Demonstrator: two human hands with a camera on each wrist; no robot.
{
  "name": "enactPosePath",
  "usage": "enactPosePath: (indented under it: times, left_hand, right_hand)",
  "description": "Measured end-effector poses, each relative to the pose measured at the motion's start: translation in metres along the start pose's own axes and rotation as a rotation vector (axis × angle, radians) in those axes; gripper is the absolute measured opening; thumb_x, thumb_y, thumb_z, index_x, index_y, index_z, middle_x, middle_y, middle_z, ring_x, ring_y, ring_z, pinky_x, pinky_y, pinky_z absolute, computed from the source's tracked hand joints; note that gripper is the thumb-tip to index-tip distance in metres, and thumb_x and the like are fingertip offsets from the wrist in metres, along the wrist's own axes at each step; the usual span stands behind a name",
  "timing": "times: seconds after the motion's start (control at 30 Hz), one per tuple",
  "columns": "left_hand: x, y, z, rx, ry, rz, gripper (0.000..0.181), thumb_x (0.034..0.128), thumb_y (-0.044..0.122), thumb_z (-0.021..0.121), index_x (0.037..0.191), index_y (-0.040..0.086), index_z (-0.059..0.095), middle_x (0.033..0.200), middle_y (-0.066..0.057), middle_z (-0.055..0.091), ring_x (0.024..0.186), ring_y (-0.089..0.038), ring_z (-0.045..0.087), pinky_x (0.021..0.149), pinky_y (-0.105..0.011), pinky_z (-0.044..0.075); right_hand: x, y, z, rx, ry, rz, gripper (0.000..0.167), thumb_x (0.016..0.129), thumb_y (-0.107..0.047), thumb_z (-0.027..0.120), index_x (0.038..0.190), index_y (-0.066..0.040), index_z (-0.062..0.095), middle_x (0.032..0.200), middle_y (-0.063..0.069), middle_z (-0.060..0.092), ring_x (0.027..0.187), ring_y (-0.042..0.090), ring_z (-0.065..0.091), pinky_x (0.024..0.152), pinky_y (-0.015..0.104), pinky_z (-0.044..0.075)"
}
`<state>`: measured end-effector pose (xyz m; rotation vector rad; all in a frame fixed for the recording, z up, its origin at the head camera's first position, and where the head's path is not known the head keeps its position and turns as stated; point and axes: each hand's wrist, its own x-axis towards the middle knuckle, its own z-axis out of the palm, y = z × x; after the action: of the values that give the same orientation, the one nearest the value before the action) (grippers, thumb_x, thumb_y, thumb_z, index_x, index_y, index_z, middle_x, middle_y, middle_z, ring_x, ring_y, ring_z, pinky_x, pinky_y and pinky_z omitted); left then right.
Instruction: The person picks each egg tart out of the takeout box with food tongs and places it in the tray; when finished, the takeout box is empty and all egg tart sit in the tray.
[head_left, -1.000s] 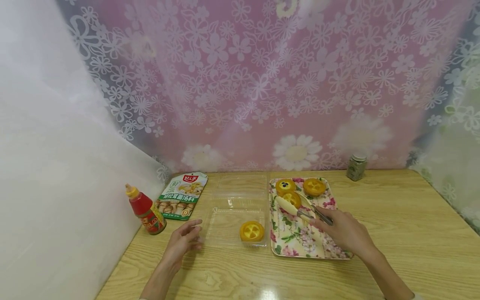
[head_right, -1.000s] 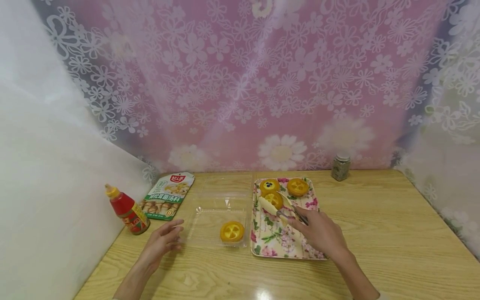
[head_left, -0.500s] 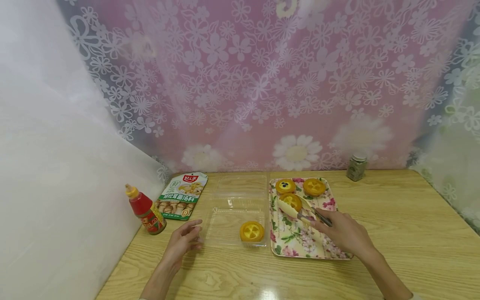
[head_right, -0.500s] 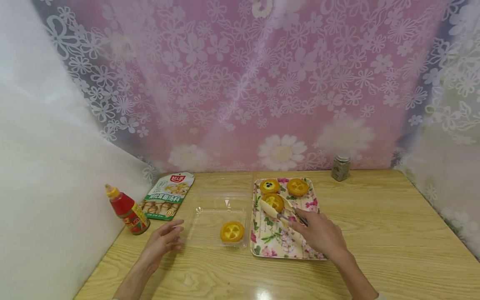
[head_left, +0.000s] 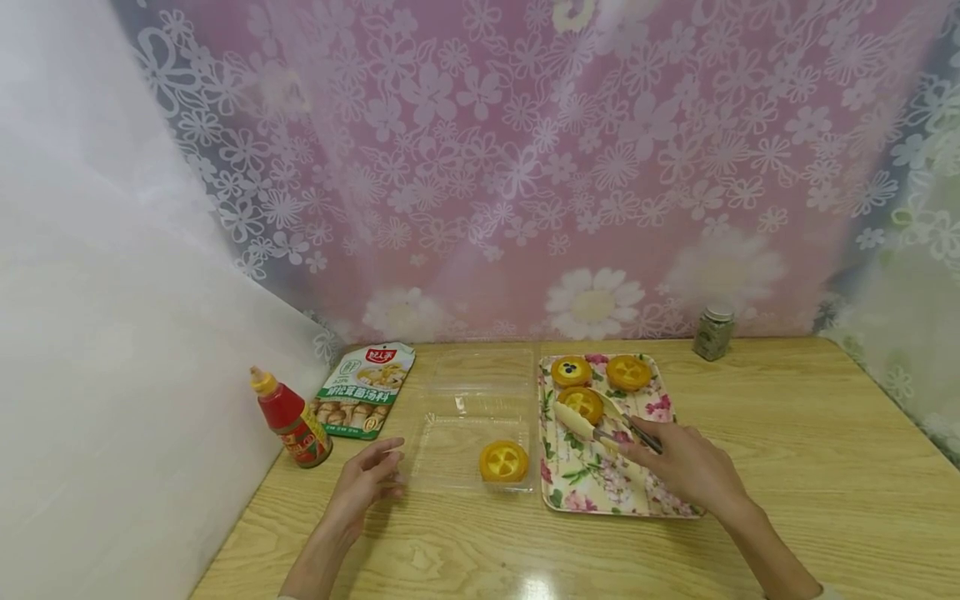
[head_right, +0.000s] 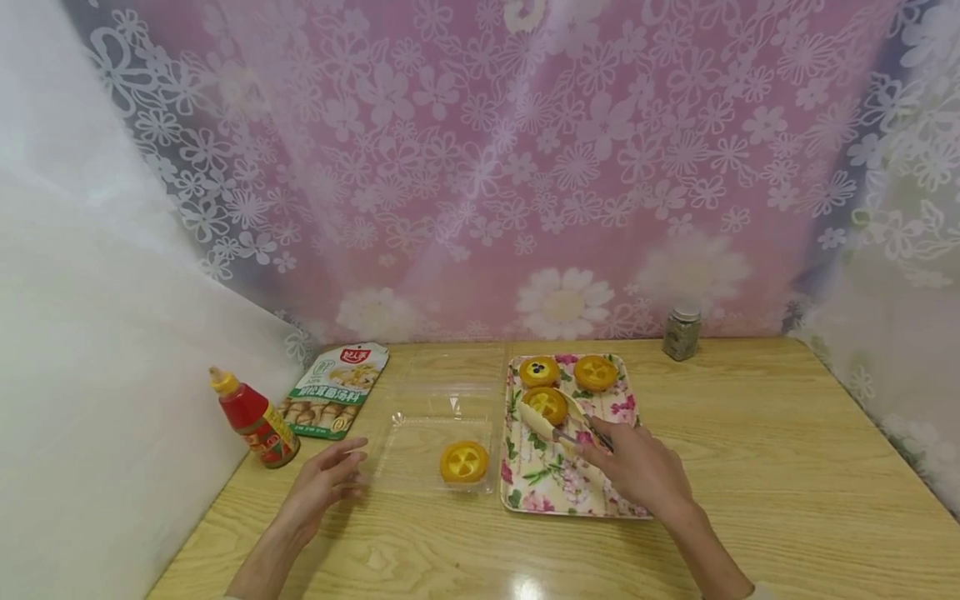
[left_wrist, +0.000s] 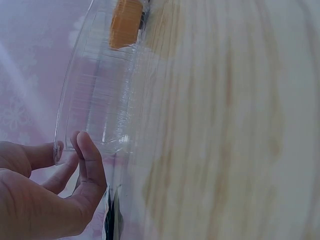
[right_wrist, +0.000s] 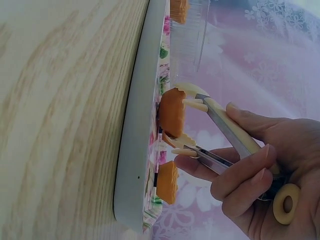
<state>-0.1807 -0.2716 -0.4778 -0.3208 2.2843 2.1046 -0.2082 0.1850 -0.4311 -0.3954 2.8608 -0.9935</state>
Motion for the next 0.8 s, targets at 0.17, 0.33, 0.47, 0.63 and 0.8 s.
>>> enactPosePath:
  times: [0.17,0.33,0.47,0.63,0.8]
  left_hand:
    - [0.0,0.0,0.0,0.004,-0.004,-0.009,0.043,0.1071,0.018,0.061,0.146,0.002,0.057,0.127,-0.019,0.06,0.094,-0.027,0.067,0.079,-0.04,0.062]
    - [0.0,0.0,0.0,0.001,-0.003,-0.002,0.042,0.1075,0.017,0.06,0.146,0.002,0.057,0.129,-0.019,0.059,0.095,-0.028,0.066,0.079,-0.04,0.062]
    - [0.0,0.001,0.0,-0.001,0.005,0.001,0.041,0.1074,0.016,0.06,0.146,0.002,0.058,0.128,-0.018,0.06,0.094,-0.028,0.066,0.078,-0.041,0.062]
    - [0.0,0.001,0.0,-0.009,0.003,-0.01,0.041,0.1069,0.016,0.061,0.145,0.002,0.058,0.125,-0.017,0.061,0.093,-0.027,0.067,0.077,-0.039,0.062]
    - [0.0,0.001,0.0,-0.005,-0.001,-0.004,0.042,0.107,0.016,0.061,0.146,0.001,0.057,0.125,-0.018,0.06,0.093,-0.028,0.067,0.077,-0.038,0.062]
  right_hand:
    - [-0.001,0.0,0.001,-0.01,-0.009,0.017,0.064,0.103,-0.043,0.065,0.152,-0.004,0.053,0.051,-0.009,0.031,0.044,0.008,0.023,0.042,0.021,0.019]
    - [-0.002,-0.001,-0.002,-0.021,0.0,0.01,0.066,0.102,-0.046,0.065,0.152,-0.003,0.053,0.052,-0.009,0.032,0.045,0.009,0.025,0.043,0.021,0.019]
    - [-0.003,-0.002,-0.005,-0.026,0.001,0.015,0.07,0.101,-0.05,0.065,0.152,-0.004,0.053,0.051,-0.006,0.038,0.045,0.009,0.026,0.043,0.021,0.019]
    - [-0.006,-0.004,-0.01,-0.032,-0.006,0.043,0.076,0.099,-0.056,0.064,0.153,-0.005,0.051,0.057,-0.003,0.051,0.044,0.009,0.028,0.043,0.022,0.021]
    - [-0.01,-0.007,-0.019,-0.037,0.003,0.051,0.083,0.097,-0.062,0.064,0.155,-0.005,0.048,0.053,-0.007,0.032,0.044,0.009,0.028,0.043,0.023,0.023]
